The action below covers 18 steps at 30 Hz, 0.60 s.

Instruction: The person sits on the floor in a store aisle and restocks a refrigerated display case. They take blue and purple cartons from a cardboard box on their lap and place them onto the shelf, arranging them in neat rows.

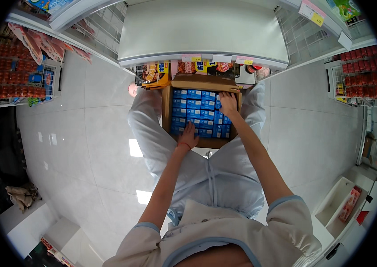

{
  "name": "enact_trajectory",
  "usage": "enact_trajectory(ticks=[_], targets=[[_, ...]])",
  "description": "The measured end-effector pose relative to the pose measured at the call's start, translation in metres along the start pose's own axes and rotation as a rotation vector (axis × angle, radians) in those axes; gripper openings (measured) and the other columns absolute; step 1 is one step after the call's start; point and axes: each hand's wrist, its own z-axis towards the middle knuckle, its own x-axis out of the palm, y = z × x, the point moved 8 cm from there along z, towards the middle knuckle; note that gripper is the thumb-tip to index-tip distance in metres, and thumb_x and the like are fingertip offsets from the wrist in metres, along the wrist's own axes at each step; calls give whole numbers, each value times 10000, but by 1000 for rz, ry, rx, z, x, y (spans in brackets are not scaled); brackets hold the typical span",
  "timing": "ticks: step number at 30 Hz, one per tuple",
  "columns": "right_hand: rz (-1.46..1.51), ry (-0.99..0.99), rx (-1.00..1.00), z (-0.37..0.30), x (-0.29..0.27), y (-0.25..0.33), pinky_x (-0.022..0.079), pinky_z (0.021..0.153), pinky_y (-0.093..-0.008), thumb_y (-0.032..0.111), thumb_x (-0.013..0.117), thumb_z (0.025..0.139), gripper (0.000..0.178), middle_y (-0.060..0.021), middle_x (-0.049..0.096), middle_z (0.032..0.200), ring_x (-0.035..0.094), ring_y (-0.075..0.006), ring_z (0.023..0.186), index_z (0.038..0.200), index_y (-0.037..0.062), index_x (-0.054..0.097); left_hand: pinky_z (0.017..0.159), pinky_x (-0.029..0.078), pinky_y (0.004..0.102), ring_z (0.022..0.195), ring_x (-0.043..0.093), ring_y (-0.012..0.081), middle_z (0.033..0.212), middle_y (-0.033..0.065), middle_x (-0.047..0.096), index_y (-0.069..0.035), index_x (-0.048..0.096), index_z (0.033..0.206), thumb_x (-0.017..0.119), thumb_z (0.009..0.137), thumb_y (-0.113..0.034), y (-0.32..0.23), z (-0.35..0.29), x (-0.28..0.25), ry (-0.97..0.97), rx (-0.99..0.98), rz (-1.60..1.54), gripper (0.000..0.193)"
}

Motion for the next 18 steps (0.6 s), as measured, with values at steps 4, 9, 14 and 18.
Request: enact_trajectory(ticks=[4,9,14,18], targets=[[267,-231,-87,-37,-65,18,353,898,-339,102,750,479,634,-93,514,1043,489,-251,1013,1065,44,515,965,326,455,1214,361,298,1360,176,298,-34,308,1310,540,802,-315,24,5,4,-192,70,-314,624],[852,-348,-191,-105,-137,5,473,762,-337,0,736,516,666,-92,485,1037,530,-260,956,1125,-17,467,915,390,378,1112,490,256,1186,133,513,-60,382,1270,488,836,-456,-20,-7,-33,113,-85,-1315,597],[1593,-154,-172,-136,-135,37,490,826,-276,-113,689,620,666,-46,437,1137,498,-161,1042,1218,-6,414,829,465,354,1012,553,215,1097,103,549,-78,426,1213,491,837,-476,-50,-27,-62,346,138,-1943,552],[1655,-111,-14,-143,-103,54,501,785,-289,-13,748,613,669,-64,466,1129,523,-161,999,1196,-8,420,701,523,304,890,601,174,1036,86,573,-78,455,1157,526,835,-422,-43,-29,-63,194,151,-1759,476]])
